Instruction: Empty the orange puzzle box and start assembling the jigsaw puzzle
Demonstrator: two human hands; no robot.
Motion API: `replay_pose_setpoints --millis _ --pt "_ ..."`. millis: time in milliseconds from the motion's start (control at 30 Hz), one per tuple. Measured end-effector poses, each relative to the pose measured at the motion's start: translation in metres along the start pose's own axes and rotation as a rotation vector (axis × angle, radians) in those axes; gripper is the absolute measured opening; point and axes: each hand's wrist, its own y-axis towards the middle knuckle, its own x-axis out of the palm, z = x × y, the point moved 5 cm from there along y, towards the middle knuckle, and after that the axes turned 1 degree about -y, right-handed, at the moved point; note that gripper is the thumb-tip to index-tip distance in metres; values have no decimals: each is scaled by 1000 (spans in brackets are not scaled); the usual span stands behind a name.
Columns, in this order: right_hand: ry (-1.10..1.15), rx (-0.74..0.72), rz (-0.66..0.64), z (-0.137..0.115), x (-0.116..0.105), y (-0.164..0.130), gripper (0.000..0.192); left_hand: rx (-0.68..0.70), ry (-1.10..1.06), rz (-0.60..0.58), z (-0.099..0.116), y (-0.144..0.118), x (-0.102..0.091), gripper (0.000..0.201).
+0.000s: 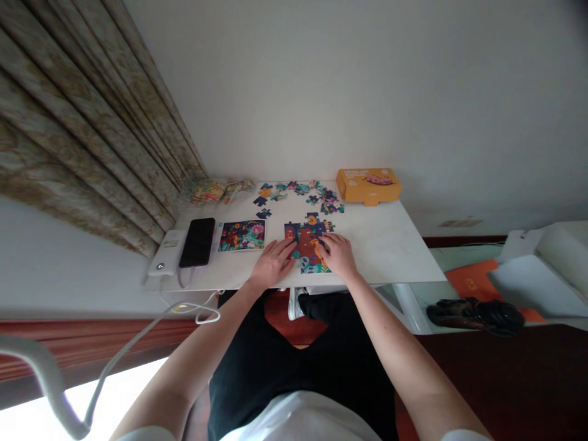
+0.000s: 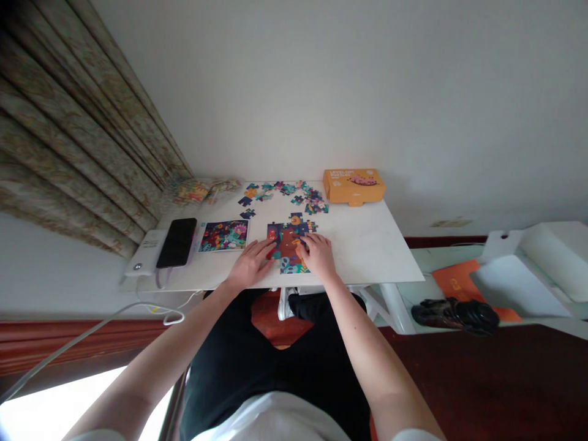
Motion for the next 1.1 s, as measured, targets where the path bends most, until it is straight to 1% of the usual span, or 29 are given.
replay_pose_setpoints --millis 67,133,267,333,400,500,600,733,867,933,1000,1100 --pt "11 5 -9 1 0 0 31 -40 -2 61 -2 0 -4 47" --pt "33 -2 -17 4 0 1 31 -47 -15 72 -3 0 -5 44" --pt "81 -39 -58 9 -1 1 33 -59 -51 24 -8 0 1 36" --pt "69 -51 -82 11 0 1 34 -86 -53 6 -11 0 3 37" --pt "36 -57 -95 10 1 0 35 -85 -47 -23 -12 -1 4 40" --pt "-14 -76 -95 2 4 -2 36 -59 -18 -65 -9 0 5 45" --pt "-59 -95 -93 -13 10 -2 40 -71 24 -52 -7 0 5 45" --pt "-78 -105 -81 -30 19 -1 40 -111 51 36 -8 0 5 50" --pt "-53 -126 -73 -34 21 0 37 -179 81 135 -11 -2 0 50" --pt "-42 -123 -76 -33 21 0 37 -169 99 130 -10 -2 -2 44" --pt "-33 -118 -77 -32 20 0 36 -128 110 94 -8 -1 -2 37" --pt "-27 -119 -67 -33 18 0 35 -77 111 42 -6 -1 0 34"
